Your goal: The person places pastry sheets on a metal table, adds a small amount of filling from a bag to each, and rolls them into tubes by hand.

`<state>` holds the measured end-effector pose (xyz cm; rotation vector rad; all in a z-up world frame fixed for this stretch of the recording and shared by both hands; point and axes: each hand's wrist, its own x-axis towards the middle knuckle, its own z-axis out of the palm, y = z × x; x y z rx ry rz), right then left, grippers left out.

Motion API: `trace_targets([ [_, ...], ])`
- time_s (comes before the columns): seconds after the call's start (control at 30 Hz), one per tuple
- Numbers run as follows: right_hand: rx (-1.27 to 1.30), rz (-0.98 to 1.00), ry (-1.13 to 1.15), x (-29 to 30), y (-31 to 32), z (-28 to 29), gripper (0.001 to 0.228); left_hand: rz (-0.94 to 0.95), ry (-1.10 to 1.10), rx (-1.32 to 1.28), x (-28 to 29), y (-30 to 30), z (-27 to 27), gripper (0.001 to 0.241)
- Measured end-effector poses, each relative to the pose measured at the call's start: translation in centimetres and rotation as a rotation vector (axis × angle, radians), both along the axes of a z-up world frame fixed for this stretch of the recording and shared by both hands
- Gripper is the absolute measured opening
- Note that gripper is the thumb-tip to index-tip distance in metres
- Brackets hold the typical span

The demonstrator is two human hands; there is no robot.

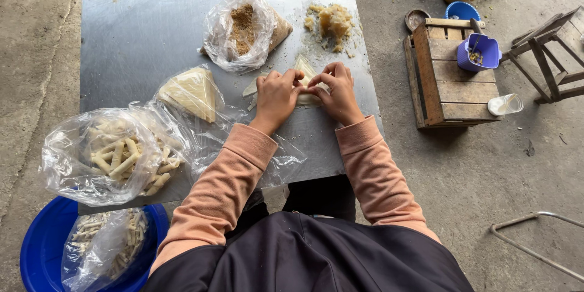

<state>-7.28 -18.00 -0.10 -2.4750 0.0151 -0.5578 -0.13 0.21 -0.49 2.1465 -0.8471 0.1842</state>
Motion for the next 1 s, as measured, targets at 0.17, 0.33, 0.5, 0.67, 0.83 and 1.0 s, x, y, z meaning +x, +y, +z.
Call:
trace_targets([
  [0.17, -0.074, -0.004, -0.031, 0.0, -0.2, -1.0, 0.012, 0.003, -0.068, 0.022, -0.2, 0.0, -0.3, 0.028],
  [0.33, 0.069, -0.046, 0.103, -0.7, 0.2, -0.8, 0.014, 0.096, 0.085, 0.056, -1.5, 0.3, 0.4, 0.032],
  [0.5, -0.002, -0.210, 0.068, 1.2, 1.7, 0.0, 0.024, 0.217, 0.089, -0.001, -0.2, -0.9, 0.1, 0.035],
  [0.67, -0.140, -0.300, -0.004, 3.1, 2.3, -0.1, 0.029, 0.199, 0.069, 0.021, 0.2, -0.7, 0.4, 0.033],
  [0.83, 0.004, -0.200, -0.123, 3.2, 1.4, -0.6, 0.019, 0.179, 0.048, 0.067, 0.1, -0.1, 0.4, 0.035],
  [1.0, 0.036, 0.045, -0.112, 1.8, 1.7, 1.0, 0.018, 0.159, 0.066, -0.123, -0.1, 0.3, 0.5, 0.035],
])
